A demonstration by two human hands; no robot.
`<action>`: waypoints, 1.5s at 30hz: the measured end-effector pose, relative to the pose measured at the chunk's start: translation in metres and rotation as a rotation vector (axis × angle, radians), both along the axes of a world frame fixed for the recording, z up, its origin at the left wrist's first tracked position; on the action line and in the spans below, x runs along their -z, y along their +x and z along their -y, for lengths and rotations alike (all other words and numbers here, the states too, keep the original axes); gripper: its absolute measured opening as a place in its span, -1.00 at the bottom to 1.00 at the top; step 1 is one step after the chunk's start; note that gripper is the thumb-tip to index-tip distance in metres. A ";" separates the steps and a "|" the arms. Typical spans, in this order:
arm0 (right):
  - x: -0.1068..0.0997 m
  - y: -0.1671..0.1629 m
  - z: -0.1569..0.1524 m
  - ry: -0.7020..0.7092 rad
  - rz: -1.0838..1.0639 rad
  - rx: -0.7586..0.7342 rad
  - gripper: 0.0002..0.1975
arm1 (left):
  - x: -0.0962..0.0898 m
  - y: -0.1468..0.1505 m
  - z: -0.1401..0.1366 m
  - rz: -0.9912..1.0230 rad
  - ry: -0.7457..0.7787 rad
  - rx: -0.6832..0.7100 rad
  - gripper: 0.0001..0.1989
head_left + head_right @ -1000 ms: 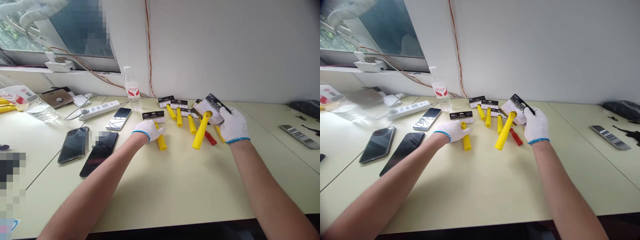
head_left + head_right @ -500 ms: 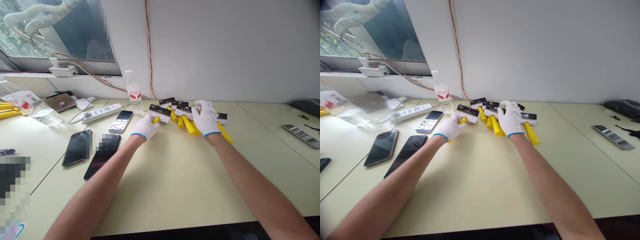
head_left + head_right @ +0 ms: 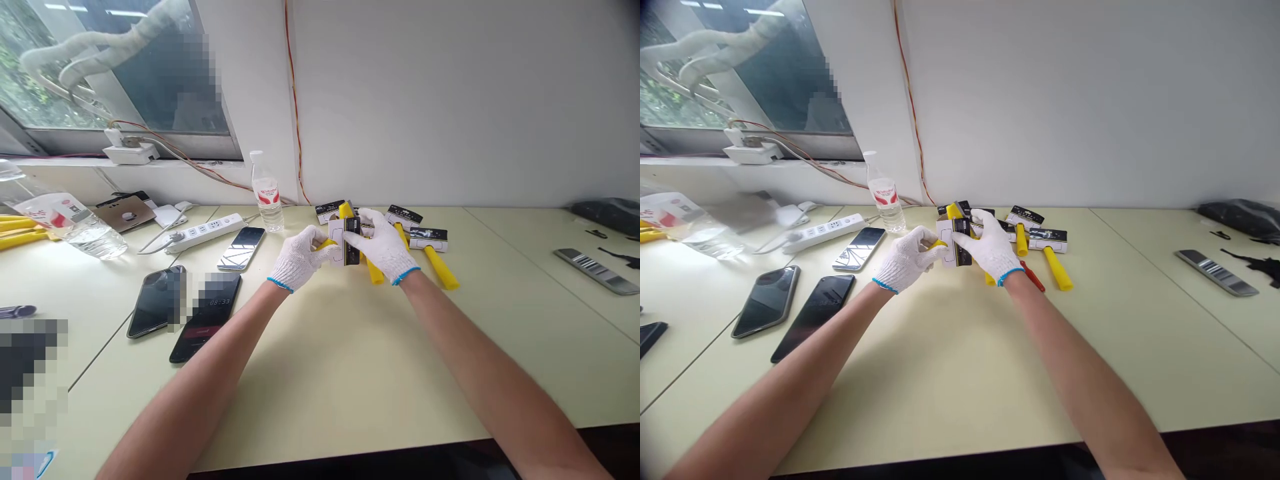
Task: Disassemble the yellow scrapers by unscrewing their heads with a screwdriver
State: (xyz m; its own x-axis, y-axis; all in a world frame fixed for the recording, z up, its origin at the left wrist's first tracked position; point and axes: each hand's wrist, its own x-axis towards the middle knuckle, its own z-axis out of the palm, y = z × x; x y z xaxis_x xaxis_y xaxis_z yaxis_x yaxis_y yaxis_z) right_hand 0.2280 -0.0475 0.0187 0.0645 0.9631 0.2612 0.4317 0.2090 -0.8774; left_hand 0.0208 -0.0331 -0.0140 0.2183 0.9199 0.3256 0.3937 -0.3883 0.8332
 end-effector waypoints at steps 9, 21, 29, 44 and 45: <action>-0.009 0.024 0.006 -0.030 -0.053 -0.278 -0.61 | -0.011 -0.003 0.005 0.025 -0.054 0.132 -0.25; 0.002 0.027 0.016 -0.146 -0.182 -0.267 -0.63 | -0.018 -0.013 0.001 0.080 -0.186 0.232 -0.64; 0.005 0.054 -0.004 0.030 -0.308 0.008 -0.66 | -0.035 -0.032 0.002 -0.235 -0.265 0.286 -0.60; 0.007 0.072 -0.007 0.169 -0.487 0.238 -0.77 | -0.020 0.007 0.003 -0.264 0.237 0.074 0.01; 0.004 0.067 -0.004 0.192 -0.462 0.251 -0.75 | -0.019 0.015 0.007 -0.314 0.230 0.143 0.05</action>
